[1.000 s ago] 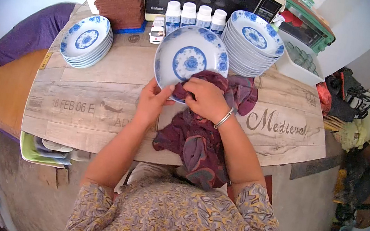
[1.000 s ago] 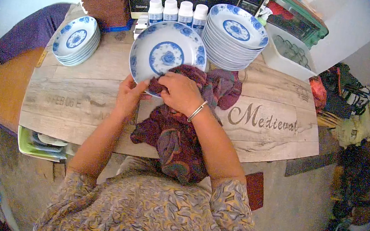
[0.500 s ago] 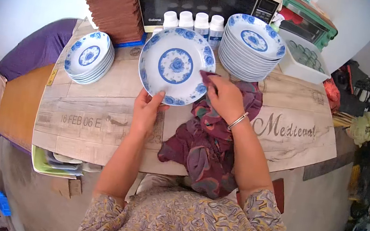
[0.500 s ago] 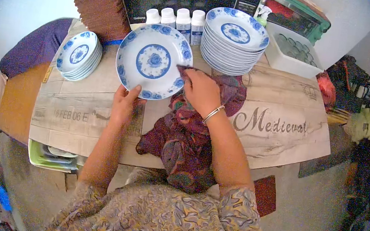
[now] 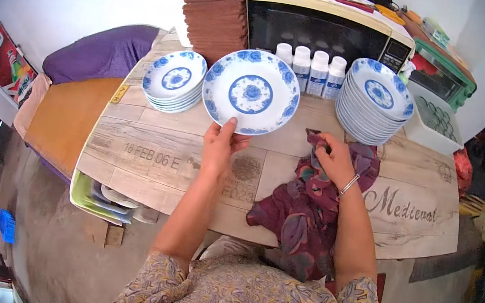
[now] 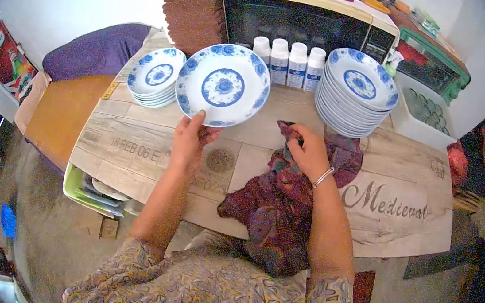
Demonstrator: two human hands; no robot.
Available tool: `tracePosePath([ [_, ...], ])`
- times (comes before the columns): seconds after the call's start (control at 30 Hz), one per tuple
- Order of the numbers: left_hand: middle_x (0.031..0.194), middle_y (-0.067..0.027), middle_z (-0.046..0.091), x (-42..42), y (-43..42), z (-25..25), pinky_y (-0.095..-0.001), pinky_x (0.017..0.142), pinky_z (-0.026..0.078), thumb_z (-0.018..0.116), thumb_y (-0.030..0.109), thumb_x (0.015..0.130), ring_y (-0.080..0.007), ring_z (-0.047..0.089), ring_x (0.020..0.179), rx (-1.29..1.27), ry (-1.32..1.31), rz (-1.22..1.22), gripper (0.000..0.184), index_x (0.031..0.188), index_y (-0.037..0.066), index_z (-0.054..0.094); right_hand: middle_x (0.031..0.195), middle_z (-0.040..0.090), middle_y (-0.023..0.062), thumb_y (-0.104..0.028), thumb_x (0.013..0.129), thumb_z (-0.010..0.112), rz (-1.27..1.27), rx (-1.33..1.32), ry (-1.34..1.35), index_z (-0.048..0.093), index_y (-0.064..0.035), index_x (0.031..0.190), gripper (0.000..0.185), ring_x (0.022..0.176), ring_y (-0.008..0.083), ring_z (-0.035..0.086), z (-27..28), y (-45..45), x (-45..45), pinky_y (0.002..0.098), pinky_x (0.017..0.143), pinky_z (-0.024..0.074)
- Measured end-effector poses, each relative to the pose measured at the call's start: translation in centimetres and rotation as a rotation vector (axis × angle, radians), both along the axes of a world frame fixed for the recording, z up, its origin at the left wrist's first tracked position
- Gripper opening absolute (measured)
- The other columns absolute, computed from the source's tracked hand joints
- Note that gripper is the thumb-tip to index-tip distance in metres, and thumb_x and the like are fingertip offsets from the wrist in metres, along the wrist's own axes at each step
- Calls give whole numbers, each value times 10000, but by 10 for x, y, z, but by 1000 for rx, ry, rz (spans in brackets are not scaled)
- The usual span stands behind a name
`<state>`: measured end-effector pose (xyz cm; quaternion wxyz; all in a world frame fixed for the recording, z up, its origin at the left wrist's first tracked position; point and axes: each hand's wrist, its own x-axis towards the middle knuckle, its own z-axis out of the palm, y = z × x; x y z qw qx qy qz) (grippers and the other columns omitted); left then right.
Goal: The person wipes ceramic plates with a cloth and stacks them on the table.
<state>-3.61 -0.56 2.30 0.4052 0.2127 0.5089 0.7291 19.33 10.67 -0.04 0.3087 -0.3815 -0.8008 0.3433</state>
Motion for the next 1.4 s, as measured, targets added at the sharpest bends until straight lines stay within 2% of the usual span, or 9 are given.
tracePosePath([
  [0.13,847,-93,607,-40,-6,16,-216,564,508,498,230,871,-154,616,695,-19,52,47,275,1031,6,479,657,560,103,-109,755,519,54,210,-7,549,-11,962,231,491,155,470,-8,4,-4,281,488,389],
  [0.33,774,-96,613,-127,-24,34,-238,548,503,457,279,886,-147,608,633,-124,334,136,281,1010,28,479,663,558,143,-109,743,522,50,180,-34,552,-17,927,208,511,185,497,-6,1,-4,297,510,401],
  [0.43,775,-90,613,-162,-24,34,-239,549,497,439,290,890,-144,606,636,-163,375,180,300,1032,28,477,749,606,177,-156,732,514,45,81,-73,579,-71,922,219,713,353,577,3,-3,-5,413,669,445],
  [0.57,781,-98,610,-209,-15,16,-238,547,497,425,281,895,-143,605,638,-122,367,147,306,1065,30,466,729,603,172,-161,730,516,55,138,-33,582,-70,919,219,684,350,574,-5,1,-5,411,643,447],
  [0.77,806,-119,607,-217,2,12,-242,536,506,393,280,901,-154,589,616,-213,354,234,337,1021,-15,503,662,575,180,-158,722,519,30,73,-91,585,-60,910,223,599,333,558,2,-2,-4,397,567,432],
  [0.93,762,-114,608,-226,7,8,-256,536,513,416,274,889,-158,605,607,-232,320,212,294,1003,8,468,638,567,177,-159,720,519,57,114,-37,584,-54,910,227,571,324,550,-1,0,-5,393,550,424],
  [1.03,751,-114,608,-228,9,8,-255,523,508,412,279,887,-158,601,598,-256,346,199,306,991,-2,475,685,582,184,-156,722,515,41,60,-108,581,-48,913,229,619,333,565,5,-3,-5,397,581,435],
  [1.23,713,-108,614,-240,15,2,-242,494,486,388,310,884,-145,584,563,-300,372,189,348,928,-12,512,771,598,194,-153,727,510,61,75,-78,577,-42,920,232,720,350,580,4,-2,-6,403,656,445],
  [1.4,665,-95,614,-245,15,6,-234,461,459,368,337,881,-131,559,518,-405,402,161,384,858,0,551,775,604,185,-155,727,516,43,41,-101,575,-34,926,240,712,344,583,4,-3,-6,395,650,449],
])
